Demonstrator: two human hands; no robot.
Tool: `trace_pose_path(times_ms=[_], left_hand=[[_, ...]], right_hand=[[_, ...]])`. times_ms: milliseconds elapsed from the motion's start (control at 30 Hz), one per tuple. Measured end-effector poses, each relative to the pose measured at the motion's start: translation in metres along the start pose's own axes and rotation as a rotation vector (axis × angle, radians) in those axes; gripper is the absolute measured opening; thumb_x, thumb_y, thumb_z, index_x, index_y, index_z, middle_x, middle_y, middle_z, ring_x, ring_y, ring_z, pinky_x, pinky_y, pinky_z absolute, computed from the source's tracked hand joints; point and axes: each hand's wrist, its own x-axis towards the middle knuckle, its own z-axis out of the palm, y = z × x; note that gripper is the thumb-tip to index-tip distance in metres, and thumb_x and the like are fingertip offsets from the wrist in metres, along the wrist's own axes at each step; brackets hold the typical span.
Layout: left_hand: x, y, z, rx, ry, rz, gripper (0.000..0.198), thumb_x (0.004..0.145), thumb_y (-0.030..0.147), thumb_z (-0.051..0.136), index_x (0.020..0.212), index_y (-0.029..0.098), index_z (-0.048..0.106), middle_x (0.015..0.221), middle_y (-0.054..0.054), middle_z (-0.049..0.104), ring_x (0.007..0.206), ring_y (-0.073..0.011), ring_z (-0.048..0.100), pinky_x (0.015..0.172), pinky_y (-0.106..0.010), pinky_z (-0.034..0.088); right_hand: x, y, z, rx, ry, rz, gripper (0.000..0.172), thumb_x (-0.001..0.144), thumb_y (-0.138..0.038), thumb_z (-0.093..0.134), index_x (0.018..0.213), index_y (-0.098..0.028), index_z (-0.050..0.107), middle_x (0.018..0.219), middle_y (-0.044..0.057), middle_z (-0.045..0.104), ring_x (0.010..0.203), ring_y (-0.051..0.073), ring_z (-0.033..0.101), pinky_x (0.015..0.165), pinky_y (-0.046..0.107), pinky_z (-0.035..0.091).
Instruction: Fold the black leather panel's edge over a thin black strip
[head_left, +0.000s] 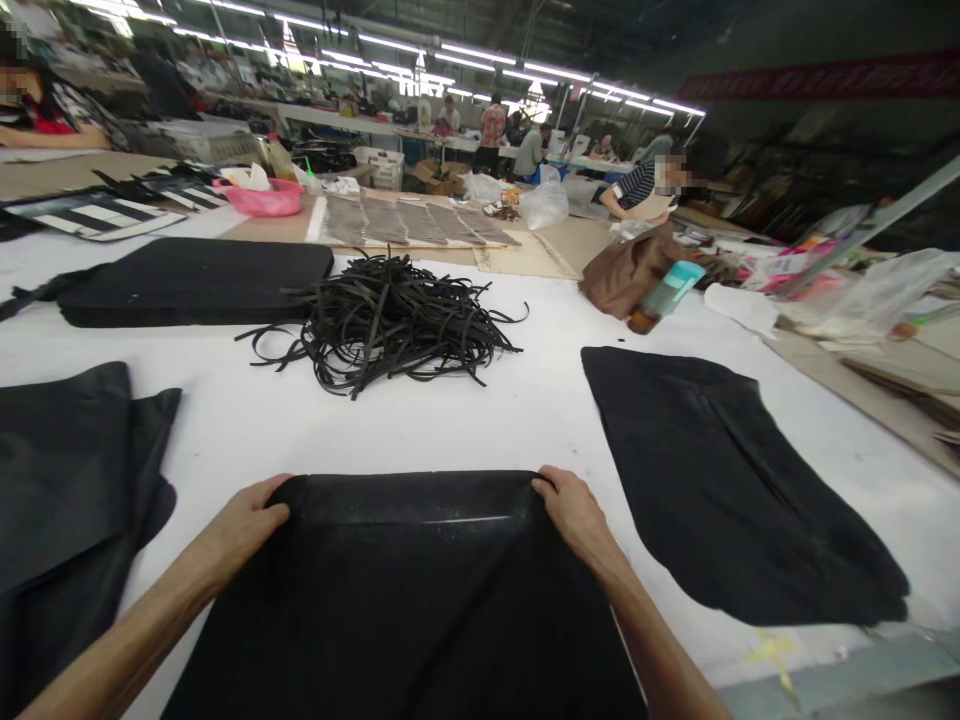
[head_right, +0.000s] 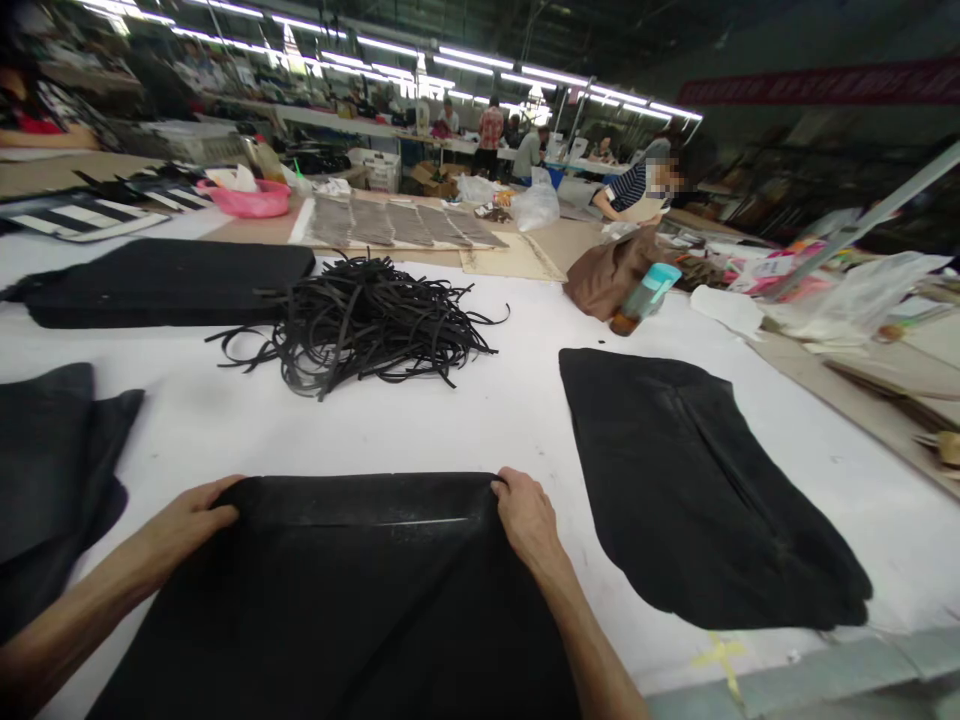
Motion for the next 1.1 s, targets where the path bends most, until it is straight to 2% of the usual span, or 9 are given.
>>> trace_pose_path(times_ms=[200, 300, 433, 500, 567, 667, 767, 900, 1100], left_hand=[[0.001, -0.010, 0.012, -0.190, 0.186, -0.083, 0.035, 0.057, 0.015, 0.047, 0.090, 0.023, 0.054, 0.065, 0.005, 0.063, 0.066, -0.0194, 0.061, 0.059, -0.026, 0.050], [-0.001, -0.011, 0.017, -0.375, 0.176, -0.163, 0.036, 0.059, 0.012, 0.045, 0.091, 0.024, 0.055, 0.063, 0.008, 0.064, 0.066, -0.0177, 0.061, 0.062, -0.026, 0.049], [-0.007, -0.004, 0.021, -0.590, 0.140, -0.318, 0.020, 0.069, 0.020, 0.048, 0.086, 0.023, 0.059, 0.065, 0.008, 0.066, 0.068, -0.0185, 0.061, 0.062, -0.029, 0.050], [-0.012, 0.001, 0.022, -0.648, 0.116, -0.363, 0.016, 0.071, 0.032, 0.053, 0.081, 0.022, 0.062, 0.070, 0.006, 0.068, 0.071, -0.0205, 0.062, 0.063, -0.031, 0.050], [-0.016, 0.005, 0.021, -0.649, 0.041, -0.364, 0.022, 0.065, 0.040, 0.061, 0.077, 0.022, 0.064, 0.072, 0.006, 0.068, 0.073, -0.0226, 0.062, 0.064, -0.032, 0.051], [-0.019, 0.008, 0.020, -0.612, -0.055, -0.348, 0.031, 0.053, 0.038, 0.073, 0.078, 0.022, 0.065, 0.070, 0.006, 0.068, 0.075, -0.0246, 0.063, 0.068, -0.033, 0.051], [-0.018, 0.008, 0.022, -0.653, -0.044, -0.347, 0.032, 0.055, 0.036, 0.074, 0.082, 0.022, 0.065, 0.074, 0.005, 0.069, 0.079, -0.0250, 0.063, 0.072, -0.033, 0.051], [-0.013, 0.005, 0.025, -0.687, 0.027, -0.358, 0.029, 0.062, 0.037, 0.072, 0.085, 0.021, 0.064, 0.078, 0.002, 0.069, 0.080, -0.0254, 0.064, 0.072, -0.035, 0.052], [-0.005, 0.000, 0.023, -0.605, 0.129, -0.303, 0.040, 0.052, 0.034, 0.079, 0.087, 0.021, 0.066, 0.083, -0.001, 0.070, 0.078, -0.0272, 0.064, 0.071, -0.036, 0.054]], right_hand=[[-0.004, -0.001, 0.002, 0.217, 0.015, -0.109, 0.020, 0.082, -0.029, 0.036, 0.077, -0.021, 0.053, 0.078, 0.002, 0.061, 0.081, 0.019, 0.055, 0.075, 0.030, 0.041], [-0.009, -0.002, 0.000, 0.449, -0.046, -0.129, 0.024, 0.084, -0.037, 0.038, 0.075, -0.020, 0.053, 0.072, 0.000, 0.058, 0.075, 0.018, 0.054, 0.068, 0.028, 0.043], [-0.010, 0.002, -0.004, 0.922, -0.302, -0.056, 0.032, 0.081, -0.049, 0.050, 0.077, -0.018, 0.057, 0.069, 0.000, 0.059, 0.069, 0.017, 0.055, 0.067, 0.029, 0.043], [-0.007, 0.006, -0.006, 1.078, -0.453, -0.033, 0.031, 0.075, -0.046, 0.060, 0.084, -0.016, 0.060, 0.073, 0.001, 0.062, 0.071, 0.017, 0.057, 0.071, 0.029, 0.044], [-0.004, 0.011, -0.010, 1.170, -0.598, -0.021, 0.036, 0.065, -0.039, 0.071, 0.091, -0.015, 0.062, 0.078, 0.002, 0.064, 0.072, 0.017, 0.058, 0.072, 0.029, 0.044], [0.000, 0.014, -0.016, 1.213, -0.757, -0.019, 0.050, 0.054, -0.026, 0.077, 0.100, -0.016, 0.061, 0.084, 0.003, 0.066, 0.074, 0.017, 0.060, 0.074, 0.030, 0.045], [0.002, 0.015, -0.021, 1.209, -0.835, -0.033, 0.055, 0.053, -0.016, 0.075, 0.105, -0.016, 0.060, 0.087, 0.003, 0.066, 0.078, 0.018, 0.061, 0.076, 0.031, 0.045], [0.002, 0.015, -0.024, 1.191, -0.856, -0.028, 0.053, 0.054, -0.011, 0.072, 0.105, -0.015, 0.061, 0.086, 0.003, 0.067, 0.079, 0.018, 0.061, 0.076, 0.030, 0.046], [0.006, 0.020, -0.019, 1.199, -0.788, 0.017, 0.051, 0.053, -0.008, 0.071, 0.103, -0.013, 0.063, 0.082, 0.004, 0.068, 0.073, 0.016, 0.062, 0.073, 0.027, 0.047]])
